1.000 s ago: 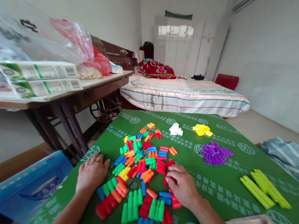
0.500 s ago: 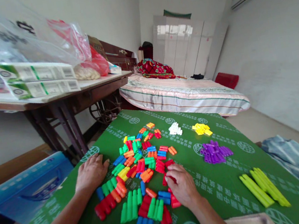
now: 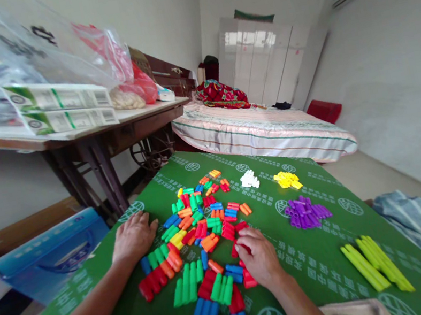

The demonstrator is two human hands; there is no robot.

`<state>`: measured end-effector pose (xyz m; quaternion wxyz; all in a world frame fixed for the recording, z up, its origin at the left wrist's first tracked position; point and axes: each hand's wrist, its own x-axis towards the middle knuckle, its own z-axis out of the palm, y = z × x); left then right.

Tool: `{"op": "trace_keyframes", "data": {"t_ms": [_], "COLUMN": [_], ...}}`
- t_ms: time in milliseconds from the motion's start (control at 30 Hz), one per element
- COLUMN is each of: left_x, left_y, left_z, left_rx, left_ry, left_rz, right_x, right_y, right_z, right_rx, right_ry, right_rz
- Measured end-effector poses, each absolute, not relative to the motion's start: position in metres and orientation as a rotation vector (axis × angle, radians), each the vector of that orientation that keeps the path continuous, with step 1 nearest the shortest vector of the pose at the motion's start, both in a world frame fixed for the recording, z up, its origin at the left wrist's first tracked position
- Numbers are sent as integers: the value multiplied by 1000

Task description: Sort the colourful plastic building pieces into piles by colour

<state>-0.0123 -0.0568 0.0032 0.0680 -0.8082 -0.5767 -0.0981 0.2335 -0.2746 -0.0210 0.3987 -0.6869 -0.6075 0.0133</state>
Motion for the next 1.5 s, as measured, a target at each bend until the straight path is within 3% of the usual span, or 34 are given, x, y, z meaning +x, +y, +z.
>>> {"op": "trace_keyframes", "data": {"t_ms": [1267,1500], "left_x": [-15,-17], "left_y": [-62,-56], "left_z": [1,1], "left_rx": [-2443,-2469], "left_ry": [-1716,-1696], "left_rz": [-338,-362], "right_x": [239,301], "right_y": [-276,-277], "right_z": [-19,-1], "right_rx": [-1655,-2242], "right_ry": [-1579,-1315], "right_rz": [-18,-487]}}
